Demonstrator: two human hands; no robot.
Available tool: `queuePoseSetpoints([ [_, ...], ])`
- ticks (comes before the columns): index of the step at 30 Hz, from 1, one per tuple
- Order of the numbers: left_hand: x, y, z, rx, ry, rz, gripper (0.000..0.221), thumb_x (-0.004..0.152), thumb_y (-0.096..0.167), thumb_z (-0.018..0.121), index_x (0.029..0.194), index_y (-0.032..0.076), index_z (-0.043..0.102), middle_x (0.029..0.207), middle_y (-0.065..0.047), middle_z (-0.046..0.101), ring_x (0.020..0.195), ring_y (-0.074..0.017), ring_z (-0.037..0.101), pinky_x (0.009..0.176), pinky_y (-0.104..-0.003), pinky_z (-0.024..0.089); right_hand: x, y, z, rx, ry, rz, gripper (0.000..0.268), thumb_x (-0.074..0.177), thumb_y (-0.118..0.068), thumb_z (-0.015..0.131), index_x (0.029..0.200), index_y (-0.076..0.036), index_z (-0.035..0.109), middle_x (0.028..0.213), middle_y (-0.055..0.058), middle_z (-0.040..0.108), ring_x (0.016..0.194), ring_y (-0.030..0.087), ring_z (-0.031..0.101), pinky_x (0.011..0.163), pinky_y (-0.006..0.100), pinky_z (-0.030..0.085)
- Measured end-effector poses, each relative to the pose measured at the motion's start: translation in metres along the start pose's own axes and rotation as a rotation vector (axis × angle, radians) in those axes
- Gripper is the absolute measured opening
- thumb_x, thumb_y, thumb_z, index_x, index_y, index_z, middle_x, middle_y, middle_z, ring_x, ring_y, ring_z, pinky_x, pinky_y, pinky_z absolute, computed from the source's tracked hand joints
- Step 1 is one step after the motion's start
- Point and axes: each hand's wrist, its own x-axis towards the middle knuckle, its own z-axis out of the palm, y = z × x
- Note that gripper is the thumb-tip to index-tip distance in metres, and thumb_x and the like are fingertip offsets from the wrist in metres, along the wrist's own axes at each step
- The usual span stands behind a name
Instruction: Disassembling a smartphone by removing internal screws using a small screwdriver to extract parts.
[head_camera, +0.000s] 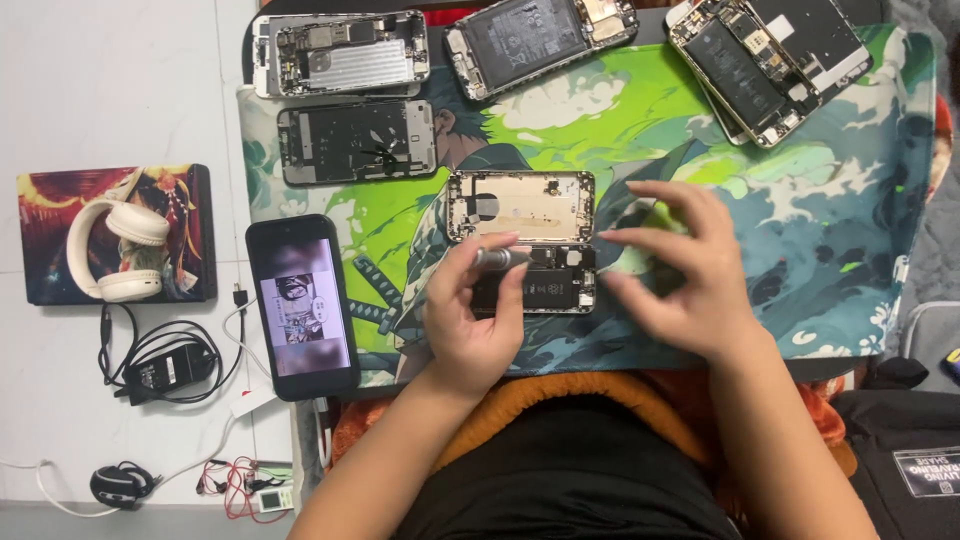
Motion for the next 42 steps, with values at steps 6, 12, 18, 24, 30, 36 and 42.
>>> queuePoseSetpoints([
  [6, 0.01, 0.009, 0.012, 0.04, -0.18, 0.006, 0.059, 0.093, -0.009, 0.076, 0.139, 0.005, 0.043, 0.124, -0.014, 0.07, 0.104, -0.0205, 0.075, 0.089, -0.029, 0.063, -0.009, -0.002, -0.002, -0.224, -0.154, -0.054, 0.082, 0.062, -0.046, 0.088, 0.134, -0.013, 0.069, 0.151, 0.02, 0.05, 0.14, 0.038, 0.047, 0.116, 0.054, 0.032],
  [12, 0.014, 0.008, 0.021, 0.007, -0.256, 0.07, 0.062, 0.092, -0.013, 0.075, 0.141, 0.008, 0.043, 0.127, -0.016, 0.069, 0.112, -0.0276, 0.074, 0.096, -0.035, 0.063, -0.008, 0.0, 0.0, -0.254, -0.139, -0.07, 0.068, 0.065, -0.043, 0.085, 0.125, -0.013, 0.074, 0.151, 0.018, 0.05, 0.139, 0.037, 0.047, 0.115, 0.05, 0.029],
  [18, 0.016, 0.007, 0.022, 0.052, -0.262, 0.058, 0.061, 0.092, -0.012, 0.075, 0.141, 0.006, 0.044, 0.126, -0.016, 0.069, 0.113, -0.0263, 0.074, 0.097, -0.034, 0.064, -0.008, -0.001, 0.001, -0.27, -0.134, -0.059, 0.067, 0.066, -0.045, 0.084, 0.126, -0.017, 0.075, 0.15, 0.017, 0.052, 0.139, 0.035, 0.048, 0.115, 0.05, 0.03],
  [24, 0.016, 0.006, 0.023, 0.026, -0.267, 0.075, 0.061, 0.092, -0.013, 0.074, 0.141, 0.007, 0.042, 0.126, -0.017, 0.068, 0.113, -0.0274, 0.074, 0.098, -0.035, 0.064, -0.007, -0.001, 0.0, -0.262, -0.127, -0.071, 0.068, 0.064, -0.044, 0.085, 0.126, -0.017, 0.075, 0.149, 0.018, 0.052, 0.137, 0.036, 0.049, 0.114, 0.049, 0.03],
  [30, 0.015, 0.003, 0.023, 0.048, -0.282, 0.104, 0.06, 0.094, -0.011, 0.074, 0.141, 0.008, 0.041, 0.129, -0.016, 0.068, 0.115, -0.0283, 0.074, 0.098, -0.035, 0.065, -0.008, 0.001, 0.001, -0.276, -0.135, -0.067, 0.065, 0.066, -0.045, 0.084, 0.124, -0.016, 0.076, 0.15, 0.018, 0.052, 0.138, 0.036, 0.048, 0.114, 0.05, 0.03],
  [36, 0.015, 0.005, 0.023, 0.027, -0.276, 0.101, 0.058, 0.094, -0.013, 0.074, 0.139, 0.008, 0.044, 0.129, -0.017, 0.068, 0.114, -0.0285, 0.074, 0.097, -0.035, 0.064, -0.008, 0.001, 0.001, -0.27, -0.121, -0.078, 0.066, 0.066, -0.045, 0.085, 0.123, -0.013, 0.075, 0.15, 0.018, 0.051, 0.138, 0.037, 0.048, 0.115, 0.05, 0.03],
  [42, 0.015, 0.002, 0.023, 0.088, -0.313, 0.211, 0.054, 0.095, -0.009, 0.074, 0.136, 0.01, 0.045, 0.128, -0.015, 0.068, 0.109, -0.0284, 0.076, 0.093, -0.037, 0.067, -0.01, 0.004, 0.004, -0.29, -0.134, -0.068, 0.065, 0.067, -0.048, 0.082, 0.123, -0.014, 0.076, 0.151, 0.018, 0.051, 0.14, 0.037, 0.047, 0.115, 0.051, 0.03],
])
